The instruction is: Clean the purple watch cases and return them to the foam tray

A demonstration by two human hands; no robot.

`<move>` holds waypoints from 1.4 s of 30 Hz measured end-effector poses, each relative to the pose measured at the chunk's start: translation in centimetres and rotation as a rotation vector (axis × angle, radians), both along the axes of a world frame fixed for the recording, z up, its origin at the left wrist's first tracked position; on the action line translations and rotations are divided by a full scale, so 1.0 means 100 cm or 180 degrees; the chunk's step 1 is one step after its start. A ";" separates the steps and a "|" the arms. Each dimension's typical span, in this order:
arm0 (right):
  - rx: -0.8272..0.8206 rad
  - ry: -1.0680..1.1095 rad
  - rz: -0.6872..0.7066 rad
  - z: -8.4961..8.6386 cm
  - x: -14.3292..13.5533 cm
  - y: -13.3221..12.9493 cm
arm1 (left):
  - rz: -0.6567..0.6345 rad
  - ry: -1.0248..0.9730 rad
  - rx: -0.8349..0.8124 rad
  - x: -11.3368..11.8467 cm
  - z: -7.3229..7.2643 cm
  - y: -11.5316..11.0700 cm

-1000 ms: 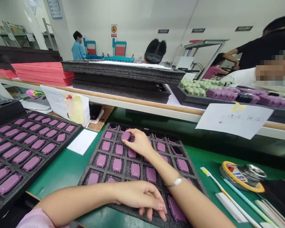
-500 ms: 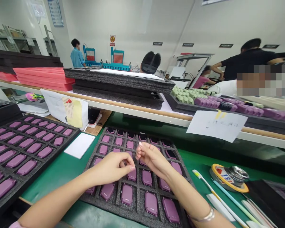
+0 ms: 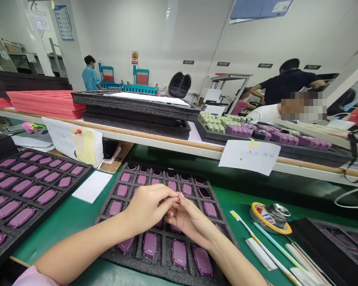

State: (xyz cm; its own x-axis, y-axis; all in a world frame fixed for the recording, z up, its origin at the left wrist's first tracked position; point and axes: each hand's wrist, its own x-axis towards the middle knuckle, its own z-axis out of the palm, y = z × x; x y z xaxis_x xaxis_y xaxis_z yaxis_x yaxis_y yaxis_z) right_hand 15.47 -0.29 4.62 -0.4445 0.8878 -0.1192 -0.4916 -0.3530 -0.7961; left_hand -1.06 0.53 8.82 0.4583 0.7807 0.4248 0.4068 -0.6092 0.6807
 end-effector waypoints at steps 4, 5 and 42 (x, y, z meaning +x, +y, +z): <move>-0.0065 0.0030 0.0032 -0.003 0.000 -0.002 | 0.0247 0.0290 0.0263 0.003 0.001 -0.002; -0.0096 0.0050 0.0049 -0.004 0.000 -0.003 | 0.0281 0.0292 0.0251 0.003 0.001 -0.002; 0.1846 -0.5422 0.0483 -0.026 0.155 0.111 | 0.1766 0.1941 -0.0235 -0.099 -0.083 0.173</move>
State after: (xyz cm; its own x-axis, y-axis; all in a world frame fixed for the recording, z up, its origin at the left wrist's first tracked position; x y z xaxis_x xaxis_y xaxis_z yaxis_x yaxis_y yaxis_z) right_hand 30.95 10.77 2.01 -0.2517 0.9458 -0.2052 0.9165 0.1648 -0.3646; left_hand -10.91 17.79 0.55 0.1316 0.9775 0.1651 0.9461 -0.1735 0.2736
